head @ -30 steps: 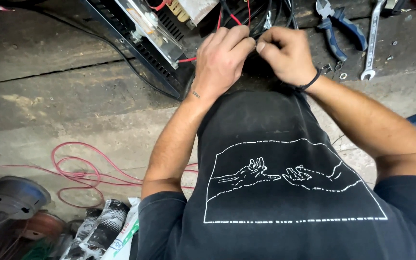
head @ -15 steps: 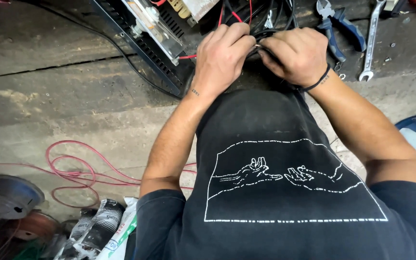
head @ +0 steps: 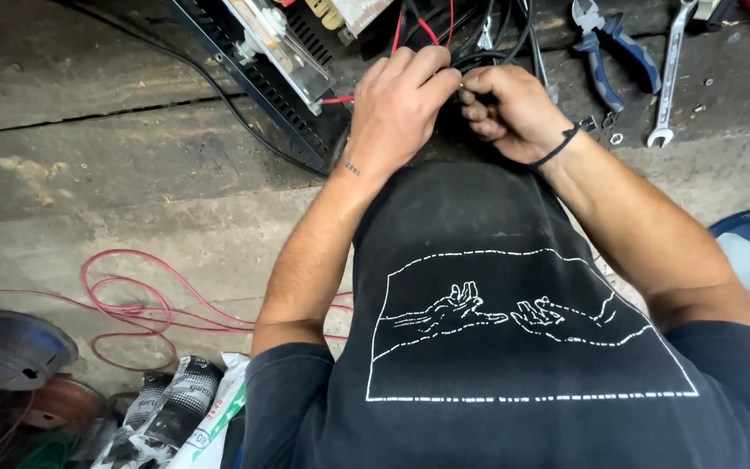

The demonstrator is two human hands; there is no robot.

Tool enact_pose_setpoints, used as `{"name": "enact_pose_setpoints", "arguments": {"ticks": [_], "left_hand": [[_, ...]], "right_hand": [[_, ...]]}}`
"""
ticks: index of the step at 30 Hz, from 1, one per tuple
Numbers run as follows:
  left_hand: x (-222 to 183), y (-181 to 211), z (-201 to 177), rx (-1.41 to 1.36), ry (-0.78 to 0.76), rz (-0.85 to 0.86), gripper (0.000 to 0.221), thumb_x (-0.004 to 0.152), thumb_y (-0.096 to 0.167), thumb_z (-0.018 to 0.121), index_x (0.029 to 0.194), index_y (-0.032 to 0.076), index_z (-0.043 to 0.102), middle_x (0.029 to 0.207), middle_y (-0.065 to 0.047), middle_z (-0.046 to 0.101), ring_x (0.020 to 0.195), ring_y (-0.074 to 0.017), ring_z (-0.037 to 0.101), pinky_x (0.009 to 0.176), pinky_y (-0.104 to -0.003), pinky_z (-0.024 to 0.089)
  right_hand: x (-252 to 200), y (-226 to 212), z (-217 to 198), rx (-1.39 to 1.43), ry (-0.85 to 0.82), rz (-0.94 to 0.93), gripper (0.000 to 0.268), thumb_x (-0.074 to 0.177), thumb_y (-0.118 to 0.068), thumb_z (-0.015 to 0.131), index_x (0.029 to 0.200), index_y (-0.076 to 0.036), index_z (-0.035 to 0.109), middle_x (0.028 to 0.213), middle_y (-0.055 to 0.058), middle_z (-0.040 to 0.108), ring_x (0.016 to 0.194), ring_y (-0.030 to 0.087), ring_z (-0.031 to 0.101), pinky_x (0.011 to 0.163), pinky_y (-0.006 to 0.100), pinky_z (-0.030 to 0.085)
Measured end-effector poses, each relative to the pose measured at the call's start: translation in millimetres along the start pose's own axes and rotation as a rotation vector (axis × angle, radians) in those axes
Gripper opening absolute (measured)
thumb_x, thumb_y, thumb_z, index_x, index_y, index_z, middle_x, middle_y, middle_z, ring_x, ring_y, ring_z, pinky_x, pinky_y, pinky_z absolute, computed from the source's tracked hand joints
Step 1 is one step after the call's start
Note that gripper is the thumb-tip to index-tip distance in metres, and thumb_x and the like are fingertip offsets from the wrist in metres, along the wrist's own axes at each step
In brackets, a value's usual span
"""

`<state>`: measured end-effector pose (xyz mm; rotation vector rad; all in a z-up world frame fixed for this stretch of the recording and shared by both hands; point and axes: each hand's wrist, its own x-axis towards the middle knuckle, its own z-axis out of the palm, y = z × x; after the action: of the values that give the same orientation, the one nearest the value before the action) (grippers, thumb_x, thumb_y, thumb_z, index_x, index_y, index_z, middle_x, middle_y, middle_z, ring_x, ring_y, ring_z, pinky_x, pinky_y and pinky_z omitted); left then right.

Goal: Repairing and inspecting an electronic device, involving adjusting terminal screws with a screwdriver and measuring components with a micrometer.

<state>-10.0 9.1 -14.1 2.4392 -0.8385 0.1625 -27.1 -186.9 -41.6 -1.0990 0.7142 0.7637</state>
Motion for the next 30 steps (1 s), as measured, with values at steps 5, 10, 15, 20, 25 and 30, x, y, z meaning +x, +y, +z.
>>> {"name": "enact_pose_setpoints", "arguments": {"ticks": [5, 10, 15, 20, 25, 30], "left_hand": [[-17.8, 6.1, -1.6, -0.422, 0.100, -0.272, 0.030, 0.107, 0.030, 0.062, 0.130, 0.011, 0.063, 0.123, -0.011, 0.063, 0.113, -0.0315, 0.063, 0.102, -0.041, 0.050], [-55.9, 19.6, 15.3, -0.636, 0.136, -0.509, 0.035, 0.105, 0.022, 0.062, 0.138, 0.009, 0.056, 0.131, -0.012, 0.059, 0.120, -0.0249, 0.062, 0.104, -0.036, 0.054], [-67.0, 17.3, 25.1, -0.686, 0.071, -0.654, 0.046, 0.100, 0.019, 0.064, 0.143, 0.012, 0.050, 0.134, -0.010, 0.060, 0.118, -0.0221, 0.067, 0.094, -0.033, 0.060], [-49.6, 10.0, 29.9, -0.653, -0.024, -0.665, 0.056, 0.100, 0.040, 0.065, 0.149, 0.020, 0.047, 0.150, -0.005, 0.060, 0.130, -0.0267, 0.069, 0.098, -0.035, 0.059], [-39.5, 3.6, 43.2, -0.644, -0.008, -0.638, 0.049, 0.099, 0.032, 0.067, 0.145, 0.019, 0.052, 0.144, -0.002, 0.064, 0.132, -0.0221, 0.066, 0.100, -0.033, 0.056], [-39.8, -2.9, 65.7, -0.749, 0.026, -0.681, 0.045, 0.091, 0.027, 0.077, 0.132, 0.022, 0.061, 0.128, 0.005, 0.071, 0.103, -0.0145, 0.073, 0.077, -0.028, 0.063]], "right_hand": [[-14.8, -11.2, -13.5, -0.136, -0.163, -0.061, 0.020, 0.101, -0.023, 0.058, 0.089, -0.007, 0.062, 0.065, 0.003, 0.053, 0.050, 0.006, 0.045, 0.038, 0.015, 0.025], [-15.9, -29.7, -38.9, -0.900, -0.045, -0.588, 0.019, 0.109, -0.019, 0.061, 0.101, -0.005, 0.070, 0.089, 0.007, 0.070, 0.074, 0.018, 0.062, 0.067, 0.029, 0.045], [-29.5, -53.0, -26.0, -1.413, 0.033, -1.123, 0.013, 0.111, -0.014, 0.075, 0.115, -0.002, 0.077, 0.107, 0.013, 0.075, 0.097, 0.031, 0.069, 0.084, 0.041, 0.050], [-26.2, -53.2, -6.5, -2.031, 0.225, -1.185, 0.031, 0.111, -0.057, 0.075, 0.106, -0.027, 0.074, 0.092, -0.005, 0.062, 0.081, 0.018, 0.065, 0.055, 0.034, 0.045], [-19.2, -47.0, -4.5, -1.760, 0.108, -1.121, 0.020, 0.109, -0.041, 0.079, 0.106, -0.022, 0.077, 0.091, 0.000, 0.062, 0.084, 0.025, 0.066, 0.060, 0.040, 0.045], [6.0, -4.5, -16.0, -0.971, 0.003, -0.984, 0.017, 0.106, -0.013, 0.086, 0.097, -0.001, 0.078, 0.085, 0.010, 0.063, 0.076, 0.020, 0.056, 0.070, 0.034, 0.041]]}}
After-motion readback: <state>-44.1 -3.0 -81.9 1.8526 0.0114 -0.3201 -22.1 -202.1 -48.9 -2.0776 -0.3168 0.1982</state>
